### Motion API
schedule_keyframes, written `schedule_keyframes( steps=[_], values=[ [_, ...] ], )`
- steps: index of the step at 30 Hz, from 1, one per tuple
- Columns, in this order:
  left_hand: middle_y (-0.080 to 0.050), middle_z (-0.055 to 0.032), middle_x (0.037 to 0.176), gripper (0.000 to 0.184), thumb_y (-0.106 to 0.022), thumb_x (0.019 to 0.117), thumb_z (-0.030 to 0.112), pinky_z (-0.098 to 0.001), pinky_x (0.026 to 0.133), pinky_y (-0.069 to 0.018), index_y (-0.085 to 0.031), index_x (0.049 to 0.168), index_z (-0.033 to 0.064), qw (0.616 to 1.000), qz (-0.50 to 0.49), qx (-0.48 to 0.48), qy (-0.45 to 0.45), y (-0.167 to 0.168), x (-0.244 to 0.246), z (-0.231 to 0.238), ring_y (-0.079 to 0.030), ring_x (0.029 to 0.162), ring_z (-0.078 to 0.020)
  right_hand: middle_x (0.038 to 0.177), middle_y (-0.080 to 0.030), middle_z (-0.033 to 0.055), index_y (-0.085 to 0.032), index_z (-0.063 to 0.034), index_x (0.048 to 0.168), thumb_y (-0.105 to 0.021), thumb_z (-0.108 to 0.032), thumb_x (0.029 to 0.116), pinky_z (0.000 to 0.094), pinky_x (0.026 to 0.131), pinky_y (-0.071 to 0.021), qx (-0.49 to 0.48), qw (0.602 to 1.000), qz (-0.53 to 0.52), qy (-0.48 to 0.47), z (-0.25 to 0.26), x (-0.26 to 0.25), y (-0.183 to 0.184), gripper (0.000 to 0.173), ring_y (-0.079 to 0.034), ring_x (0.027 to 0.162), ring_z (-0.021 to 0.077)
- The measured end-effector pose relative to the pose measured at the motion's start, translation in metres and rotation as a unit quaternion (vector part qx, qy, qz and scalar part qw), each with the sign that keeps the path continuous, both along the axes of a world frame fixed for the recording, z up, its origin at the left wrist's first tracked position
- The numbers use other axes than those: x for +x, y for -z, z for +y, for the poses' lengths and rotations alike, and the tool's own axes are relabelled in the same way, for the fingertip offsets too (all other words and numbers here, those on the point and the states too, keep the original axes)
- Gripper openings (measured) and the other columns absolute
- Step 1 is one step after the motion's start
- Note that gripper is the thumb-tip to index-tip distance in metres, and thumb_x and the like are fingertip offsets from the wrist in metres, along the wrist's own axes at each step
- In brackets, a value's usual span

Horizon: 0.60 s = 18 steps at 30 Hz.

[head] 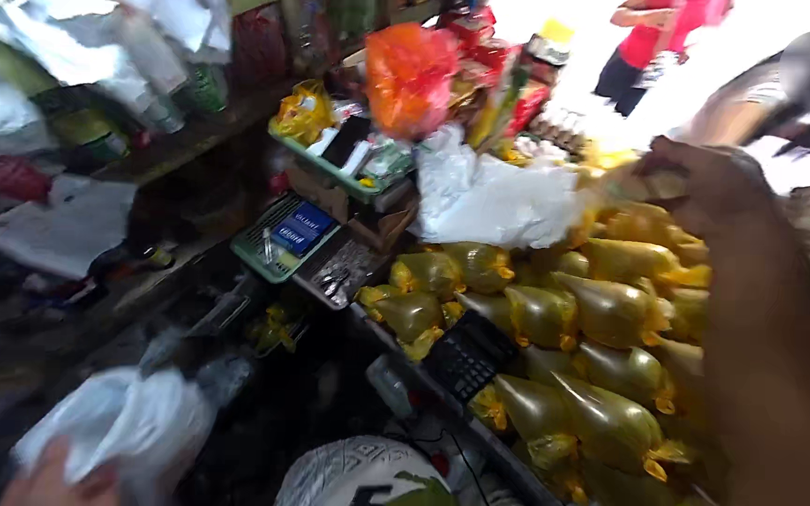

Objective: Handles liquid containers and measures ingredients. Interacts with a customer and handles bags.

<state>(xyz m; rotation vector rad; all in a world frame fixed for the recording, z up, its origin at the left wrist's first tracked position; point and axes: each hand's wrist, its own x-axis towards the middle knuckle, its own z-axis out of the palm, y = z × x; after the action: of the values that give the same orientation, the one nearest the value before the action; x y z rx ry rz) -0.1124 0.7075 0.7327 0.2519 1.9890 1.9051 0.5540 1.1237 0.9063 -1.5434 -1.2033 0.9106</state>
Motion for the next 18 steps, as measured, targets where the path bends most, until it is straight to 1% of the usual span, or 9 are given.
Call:
schedule_keyframes(
  steps=[1, 3, 5, 6, 8, 11, 12, 14, 18],
  values=[
    [-0.064, 0.0051, 0.092, 0.027, -0.055, 0.1060, 0.030, -0.0199, 0.049, -0.0474, -0.054, 0.129, 0.0157, 1.000, -0.010, -0.003, -0.017, 0.001, -0.003, 0.015, -0.055, 0.059, -0.0025, 0.091, -0.071, -0.0061, -0.069, -0.0170, 0.102, -0.060, -0.049, 0.0999, 0.0298, 0.069, -0.0596, -0.017, 0.996, -0.066, -0.052, -0.007, -0.020, 0.003, 0.033, -0.068, 0.077, 0.0071],
    [-0.065, 0.0026, 0.085, 0.025, -0.057, 0.1055, 0.027, -0.0197, 0.042, -0.0433, -0.057, 0.125, 0.0116, 0.999, -0.023, 0.018, -0.038, 0.009, -0.019, 0.044, -0.051, 0.051, -0.0033, 0.083, -0.070, -0.0057, -0.069, -0.0128, 0.093, -0.051, -0.040, 0.1057, 0.0266, 0.066, -0.0588, -0.040, 0.971, -0.191, -0.140, -0.013, -0.061, 0.008, 0.035, -0.066, 0.072, 0.0032],
    [-0.065, -0.0007, 0.084, 0.025, -0.056, 0.1063, 0.024, -0.0215, 0.041, -0.0433, -0.058, 0.125, 0.0071, 0.998, -0.038, 0.020, -0.034, 0.013, -0.039, 0.067, -0.051, 0.050, -0.0055, 0.082, -0.070, 0.0006, -0.070, -0.0060, 0.095, -0.039, -0.027, 0.1093, 0.0319, 0.071, -0.0589, -0.098, 0.924, -0.278, -0.243, 0.004, -0.090, 0.009, 0.040, -0.067, 0.074, 0.0062],
    [-0.066, -0.0011, 0.083, 0.024, -0.055, 0.1070, 0.024, -0.0217, 0.041, -0.0435, -0.059, 0.123, 0.0063, 0.999, -0.042, 0.017, -0.029, 0.016, -0.050, 0.077, -0.052, 0.050, -0.0058, 0.082, -0.071, 0.0005, -0.070, -0.0053, 0.096, -0.035, -0.022, 0.1091, 0.0297, 0.071, -0.0599, -0.105, 0.907, -0.290, -0.286, 0.012, -0.106, 0.011, 0.041, -0.068, 0.075, 0.0053],
    [-0.068, -0.0020, 0.083, 0.022, -0.055, 0.1070, 0.023, -0.0221, 0.041, -0.0443, -0.061, 0.120, 0.0061, 0.998, -0.049, 0.022, -0.015, 0.025, -0.072, 0.094, -0.055, 0.051, -0.0069, 0.091, -0.076, 0.0006, -0.074, -0.0042, 0.099, -0.038, -0.021, 0.1062, 0.0281, 0.078, -0.0614, -0.045, 0.908, -0.268, -0.318, 0.021, -0.146, 0.021, 0.040, -0.072, 0.082, 0.0055],
    [-0.069, -0.0018, 0.082, 0.020, -0.055, 0.1071, 0.022, -0.0215, 0.041, -0.0428, -0.064, 0.116, 0.0064, 0.999, -0.043, 0.010, 0.002, 0.041, -0.102, 0.116, -0.055, 0.051, -0.0066, 0.108, -0.077, 0.0057, -0.077, -0.0071, 0.107, -0.052, -0.035, 0.1039, 0.0461, 0.095, -0.0578, 0.014, 0.904, -0.267, -0.334, 0.024, -0.243, 0.018, 0.038, -0.072, 0.102, 0.0176],
    [-0.069, -0.0017, 0.081, 0.020, -0.054, 0.1072, 0.021, -0.0217, 0.041, -0.0425, -0.064, 0.116, 0.0060, 0.999, -0.041, -0.003, 0.006, 0.045, -0.110, 0.123, -0.055, 0.051, -0.0067, 0.109, -0.077, 0.0042, -0.078, -0.0117, 0.109, -0.054, -0.041, 0.1031, 0.0492, 0.093, -0.0576, 0.025, 0.894, -0.288, -0.343, 0.027, -0.275, 0.019, 0.038, -0.072, 0.101, 0.0178],
    [-0.068, -0.0025, 0.081, 0.021, -0.054, 0.1069, 0.020, -0.0229, 0.041, -0.0423, -0.065, 0.116, 0.0044, 0.999, -0.029, -0.040, 0.017, 0.053, -0.127, 0.137, -0.055, 0.052, -0.0077, 0.107, -0.075, 0.0061, -0.075, -0.0138, 0.115, -0.055, -0.042, 0.1049, 0.0516, 0.082, -0.0565, 0.058, 0.872, -0.314, -0.370, 0.032, -0.338, 0.027, 0.036, -0.071, 0.092, 0.0196],
    [-0.069, -0.0028, 0.087, 0.021, -0.056, 0.1054, 0.020, -0.0248, 0.046, -0.0473, -0.067, 0.114, 0.0036, 0.993, 0.006, -0.100, 0.057, 0.066, -0.160, 0.161, -0.060, 0.060, -0.0073, 0.127, -0.067, 0.0134, -0.067, -0.0111, 0.131, -0.056, -0.036, 0.1051, 0.0546, 0.094, -0.0567, 0.118, 0.842, -0.338, -0.404, 0.059, -0.462, 0.066, 0.038, -0.069, 0.109, 0.0274]
  ],
)
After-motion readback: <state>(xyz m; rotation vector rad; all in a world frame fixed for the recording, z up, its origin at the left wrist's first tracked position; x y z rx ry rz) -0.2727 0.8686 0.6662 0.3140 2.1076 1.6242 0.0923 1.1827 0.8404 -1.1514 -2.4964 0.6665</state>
